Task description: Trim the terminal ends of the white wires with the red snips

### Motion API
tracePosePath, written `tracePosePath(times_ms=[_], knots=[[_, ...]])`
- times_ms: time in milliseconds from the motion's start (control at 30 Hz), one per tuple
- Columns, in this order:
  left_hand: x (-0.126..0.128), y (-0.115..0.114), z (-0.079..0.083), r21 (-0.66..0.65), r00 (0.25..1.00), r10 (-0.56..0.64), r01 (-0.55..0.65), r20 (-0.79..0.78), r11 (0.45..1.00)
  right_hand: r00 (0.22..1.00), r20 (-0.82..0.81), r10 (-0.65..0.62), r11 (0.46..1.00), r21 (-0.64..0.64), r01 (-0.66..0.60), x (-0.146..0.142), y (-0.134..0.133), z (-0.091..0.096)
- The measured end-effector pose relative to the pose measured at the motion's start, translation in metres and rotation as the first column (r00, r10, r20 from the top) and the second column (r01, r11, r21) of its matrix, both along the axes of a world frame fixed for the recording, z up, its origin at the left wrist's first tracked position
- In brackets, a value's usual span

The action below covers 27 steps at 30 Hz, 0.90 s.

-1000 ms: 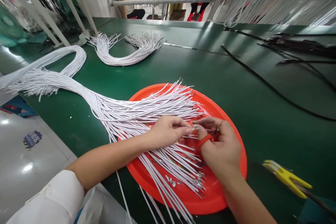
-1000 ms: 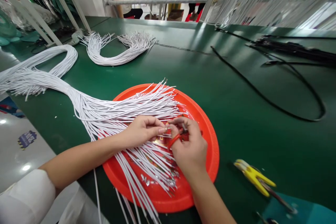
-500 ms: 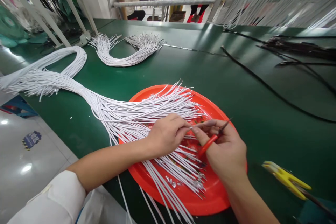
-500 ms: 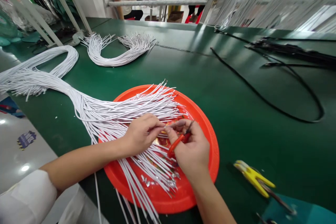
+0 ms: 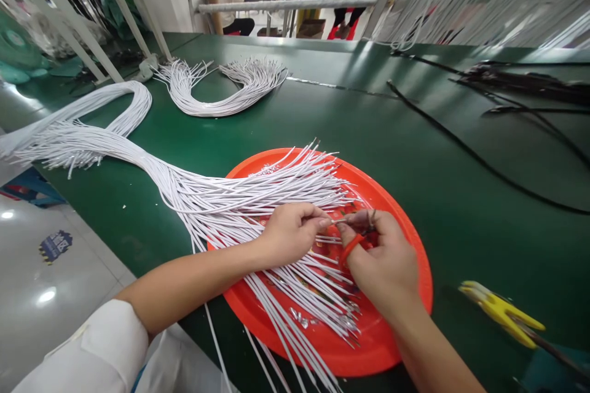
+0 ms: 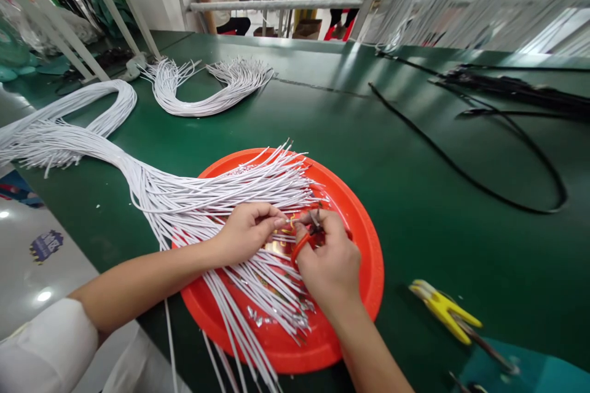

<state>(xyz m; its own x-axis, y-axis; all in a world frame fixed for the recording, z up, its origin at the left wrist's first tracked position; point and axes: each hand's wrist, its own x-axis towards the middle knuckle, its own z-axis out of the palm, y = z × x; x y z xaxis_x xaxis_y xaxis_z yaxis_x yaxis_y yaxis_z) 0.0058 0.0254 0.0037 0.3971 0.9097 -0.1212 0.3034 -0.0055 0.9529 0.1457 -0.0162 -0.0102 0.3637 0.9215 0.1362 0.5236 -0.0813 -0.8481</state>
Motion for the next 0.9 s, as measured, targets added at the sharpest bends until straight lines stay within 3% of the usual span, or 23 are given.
tracePosePath(times_ms=[100, 267, 433, 500, 600, 700, 767, 900], knots=[[0.001, 0.000, -0.001, 0.002, 0.999, 0.022, -0.022, 0.050, 1.000, 0.995, -0.056, -0.082, 0.996, -0.024, 0.081, 0.004, 0.004, -0.001], [0.001, -0.001, -0.001, -0.001, 0.998, 0.022, -0.022, 0.060, 1.000, 0.882, -0.409, -0.234, 0.965, 0.015, 0.263, 0.011, 0.010, 0.000], [-0.002, -0.004, 0.004, 0.184, 0.989, -0.135, 0.143, -0.053, 0.973, 0.789, -0.529, -0.312, 0.911, 0.070, 0.407, 0.014, 0.013, 0.003], [-0.004, -0.005, 0.006, 0.240, 0.950, -0.273, 0.303, -0.151, 0.922, 0.735, -0.601, -0.313, 0.899, 0.061, 0.433, 0.015, 0.015, 0.003], [-0.006, -0.004, 0.008, 0.242, 0.784, -0.497, 0.598, -0.370, 0.764, 0.631, -0.722, -0.284, 0.894, 0.038, 0.446, 0.018, 0.018, 0.003], [-0.007, -0.003, 0.010, 0.213, 0.650, -0.572, 0.733, -0.501, 0.646, 0.543, -0.799, -0.260, 0.905, -0.006, 0.425, 0.021, 0.021, 0.001], [-0.007, -0.004, 0.010, 0.243, 0.661, -0.562, 0.728, -0.497, 0.641, 0.515, -0.818, -0.256, 0.913, -0.029, 0.408, 0.023, 0.022, 0.001], [-0.006, -0.004, 0.006, 0.376, 0.802, -0.417, 0.577, -0.427, 0.724, 0.497, -0.834, -0.241, 0.919, -0.031, 0.393, 0.023, 0.023, 0.000]])
